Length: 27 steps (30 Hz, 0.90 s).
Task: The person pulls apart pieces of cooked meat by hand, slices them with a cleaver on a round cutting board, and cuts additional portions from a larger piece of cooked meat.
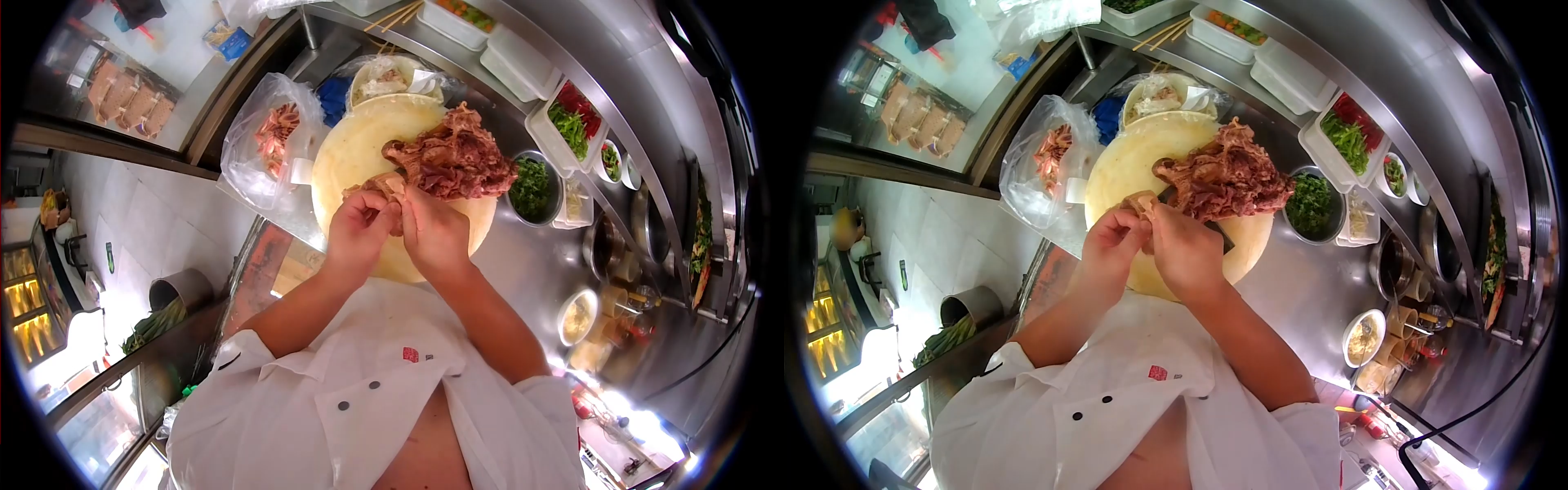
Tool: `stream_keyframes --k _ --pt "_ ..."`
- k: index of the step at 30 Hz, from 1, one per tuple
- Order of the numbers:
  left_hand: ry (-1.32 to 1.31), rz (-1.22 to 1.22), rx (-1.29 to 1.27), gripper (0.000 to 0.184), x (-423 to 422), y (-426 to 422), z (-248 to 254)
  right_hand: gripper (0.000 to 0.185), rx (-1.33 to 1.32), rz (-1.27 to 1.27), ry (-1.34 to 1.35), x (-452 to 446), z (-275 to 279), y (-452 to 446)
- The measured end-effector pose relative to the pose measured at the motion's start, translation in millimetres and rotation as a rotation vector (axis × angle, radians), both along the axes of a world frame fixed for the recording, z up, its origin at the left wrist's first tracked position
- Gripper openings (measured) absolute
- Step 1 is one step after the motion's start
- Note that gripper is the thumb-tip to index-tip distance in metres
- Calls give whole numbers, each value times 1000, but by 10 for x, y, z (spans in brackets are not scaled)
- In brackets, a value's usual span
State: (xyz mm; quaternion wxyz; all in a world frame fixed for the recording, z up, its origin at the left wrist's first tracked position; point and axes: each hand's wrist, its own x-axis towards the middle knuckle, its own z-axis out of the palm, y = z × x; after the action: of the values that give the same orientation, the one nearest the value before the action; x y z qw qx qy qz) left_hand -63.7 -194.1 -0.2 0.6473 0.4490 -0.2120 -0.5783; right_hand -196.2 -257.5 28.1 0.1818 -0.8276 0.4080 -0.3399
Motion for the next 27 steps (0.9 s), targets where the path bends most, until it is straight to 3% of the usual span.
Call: stream_keyframes --k 4,10,16,27 --pt "77 68 28 12 -31 -39 45 14 -19 -66 21 15 -86 -18" --pt "113 53 59 25 13 -85 134 17 405 -93 -257 33 -6 -16" --pt "185 -56 77 32 144 -51 90 17 527 -129 -257 -13 -5 -50" --pt "192 -133 -15 31 226 56 -43 16 359 -105 -109 -12 59 -75"
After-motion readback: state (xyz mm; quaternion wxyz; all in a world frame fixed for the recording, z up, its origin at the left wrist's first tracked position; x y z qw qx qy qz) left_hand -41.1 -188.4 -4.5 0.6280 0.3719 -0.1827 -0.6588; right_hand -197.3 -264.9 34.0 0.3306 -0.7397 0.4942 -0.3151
